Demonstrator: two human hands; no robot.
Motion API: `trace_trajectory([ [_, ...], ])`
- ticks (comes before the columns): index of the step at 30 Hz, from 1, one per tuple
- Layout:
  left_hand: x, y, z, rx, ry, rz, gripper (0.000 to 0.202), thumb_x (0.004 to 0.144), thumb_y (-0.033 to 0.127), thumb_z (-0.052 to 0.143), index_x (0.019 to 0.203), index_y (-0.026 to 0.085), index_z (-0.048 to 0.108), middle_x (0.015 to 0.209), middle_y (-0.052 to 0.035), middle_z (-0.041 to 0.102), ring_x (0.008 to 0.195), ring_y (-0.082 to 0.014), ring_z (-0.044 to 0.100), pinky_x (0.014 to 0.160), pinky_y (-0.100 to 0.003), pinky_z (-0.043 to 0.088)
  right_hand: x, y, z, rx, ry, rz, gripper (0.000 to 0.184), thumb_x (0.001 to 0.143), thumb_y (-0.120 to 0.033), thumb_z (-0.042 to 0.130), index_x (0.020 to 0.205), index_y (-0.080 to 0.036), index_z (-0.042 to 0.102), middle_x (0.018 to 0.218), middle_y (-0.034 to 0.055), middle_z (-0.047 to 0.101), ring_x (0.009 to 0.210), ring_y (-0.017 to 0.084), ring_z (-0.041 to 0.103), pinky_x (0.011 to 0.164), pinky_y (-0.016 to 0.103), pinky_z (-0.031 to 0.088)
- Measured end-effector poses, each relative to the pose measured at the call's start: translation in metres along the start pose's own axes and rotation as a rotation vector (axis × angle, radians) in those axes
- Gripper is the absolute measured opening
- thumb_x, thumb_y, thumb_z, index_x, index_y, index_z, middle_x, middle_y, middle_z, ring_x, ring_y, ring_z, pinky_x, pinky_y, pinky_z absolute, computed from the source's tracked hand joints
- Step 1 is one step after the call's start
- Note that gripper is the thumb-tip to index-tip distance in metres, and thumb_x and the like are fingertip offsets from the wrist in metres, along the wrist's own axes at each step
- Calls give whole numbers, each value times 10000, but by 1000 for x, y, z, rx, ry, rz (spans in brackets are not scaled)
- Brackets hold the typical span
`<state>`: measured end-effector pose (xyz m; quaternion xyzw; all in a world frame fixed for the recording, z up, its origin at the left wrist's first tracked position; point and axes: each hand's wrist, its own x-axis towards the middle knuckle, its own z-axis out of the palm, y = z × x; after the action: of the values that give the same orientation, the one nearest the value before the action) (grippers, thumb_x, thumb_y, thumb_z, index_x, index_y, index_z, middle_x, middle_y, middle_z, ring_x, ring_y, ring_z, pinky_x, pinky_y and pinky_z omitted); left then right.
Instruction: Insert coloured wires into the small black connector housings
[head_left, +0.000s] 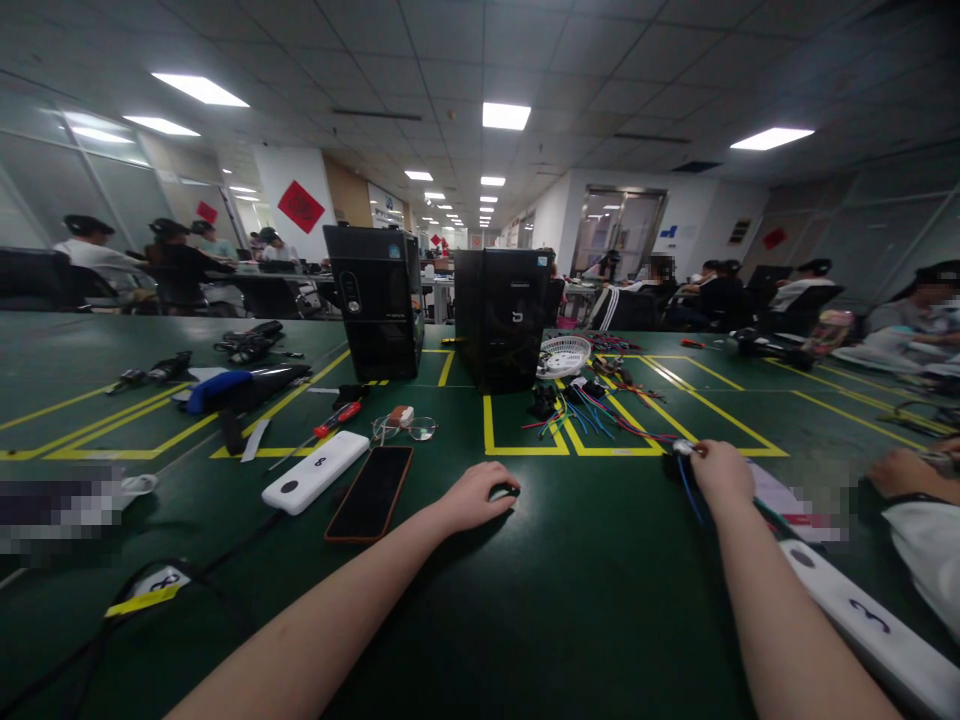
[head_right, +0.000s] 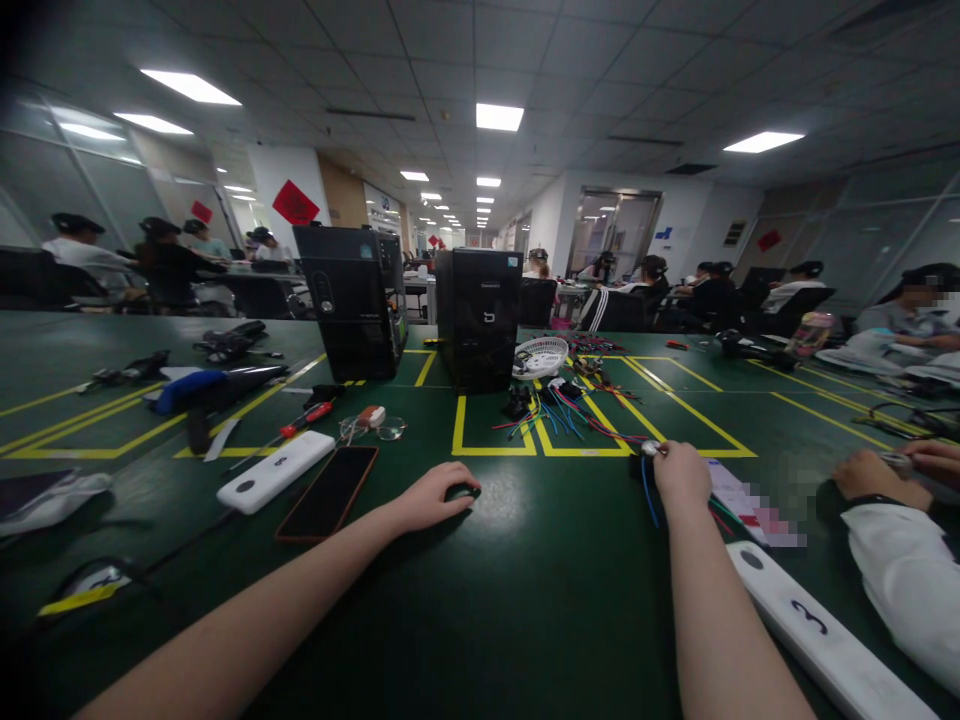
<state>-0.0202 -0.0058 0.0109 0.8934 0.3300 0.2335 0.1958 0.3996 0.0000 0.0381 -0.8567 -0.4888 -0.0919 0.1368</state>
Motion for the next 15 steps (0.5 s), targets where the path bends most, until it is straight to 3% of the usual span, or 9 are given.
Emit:
trace_trajectory([
  [12,0,3,-2,-7,-16,-15,229,825,318,545,1023,224,609,1028,-43,585,986,-195,529,896,-326,394,8,7,13,21,-7,6,335,781,-243,452,1000,-121,674,943,153,654,811,245,609,612,292,427],
  [15,0,3,-2,-15,-13,-6,228,828,322,542,1023,223,607,1027,-41,586,988,-193,528,893,-324,394,8,0,11,34,-62,-71,315,792,-257,462,988,-148,683,927,117,677,808,224,618,650,281,434],
])
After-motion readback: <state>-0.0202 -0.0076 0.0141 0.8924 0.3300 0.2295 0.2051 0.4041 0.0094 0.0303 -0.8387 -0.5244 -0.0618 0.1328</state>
